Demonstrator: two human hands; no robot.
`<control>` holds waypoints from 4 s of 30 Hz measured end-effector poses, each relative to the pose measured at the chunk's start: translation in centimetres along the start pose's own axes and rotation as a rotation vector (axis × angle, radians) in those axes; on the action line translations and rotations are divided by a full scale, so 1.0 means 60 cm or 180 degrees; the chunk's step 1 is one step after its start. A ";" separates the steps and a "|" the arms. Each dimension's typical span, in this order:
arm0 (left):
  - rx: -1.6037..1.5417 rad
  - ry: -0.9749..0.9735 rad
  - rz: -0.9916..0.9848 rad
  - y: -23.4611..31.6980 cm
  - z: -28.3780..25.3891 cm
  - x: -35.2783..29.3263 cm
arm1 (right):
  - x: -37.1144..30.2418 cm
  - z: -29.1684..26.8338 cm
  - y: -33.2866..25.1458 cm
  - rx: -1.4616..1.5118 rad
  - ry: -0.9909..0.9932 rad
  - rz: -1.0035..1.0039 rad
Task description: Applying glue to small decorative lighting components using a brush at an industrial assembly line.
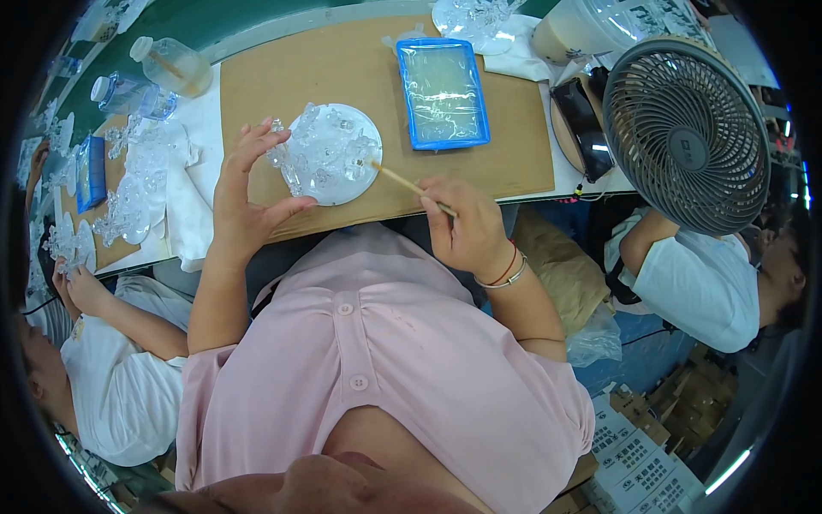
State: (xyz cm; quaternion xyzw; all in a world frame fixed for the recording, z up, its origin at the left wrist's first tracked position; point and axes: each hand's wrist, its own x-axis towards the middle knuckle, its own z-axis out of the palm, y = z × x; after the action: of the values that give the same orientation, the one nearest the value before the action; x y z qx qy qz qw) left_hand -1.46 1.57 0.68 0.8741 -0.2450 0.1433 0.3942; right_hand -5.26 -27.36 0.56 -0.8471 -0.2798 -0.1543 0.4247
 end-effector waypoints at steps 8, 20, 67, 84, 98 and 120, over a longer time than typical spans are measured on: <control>0.0222 0.0231 0.0059 0.005 0.009 -0.005 | -0.020 0.008 -0.019 0.0113 -0.0102 -0.0090; 0.0330 0.0509 0.0051 0.016 0.026 -0.004 | -0.028 0.008 -0.013 0.0419 -0.0056 0.0032; 0.0042 0.0284 -0.0324 0.017 0.006 0.018 | -0.002 0.019 -0.013 0.0103 0.0257 0.0226; 0.0023 0.0214 -0.0216 0.002 -0.011 0.009 | 0.008 0.012 -0.022 -0.0218 0.0176 -0.0032; -0.0133 0.0292 -0.0189 0.025 0.024 -0.006 | 0.011 0.028 -0.028 -0.0041 0.0044 -0.0190; -0.0063 -0.0482 -0.0440 0.017 -0.011 0.013 | -0.002 0.005 -0.043 -0.0024 -0.0175 -0.0258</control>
State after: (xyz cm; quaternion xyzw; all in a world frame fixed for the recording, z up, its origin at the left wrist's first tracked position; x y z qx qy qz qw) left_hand -1.41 1.26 2.11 0.8933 -0.2146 0.0468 0.3922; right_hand -6.91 -25.93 1.94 -0.8406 -0.3250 -0.1491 0.4070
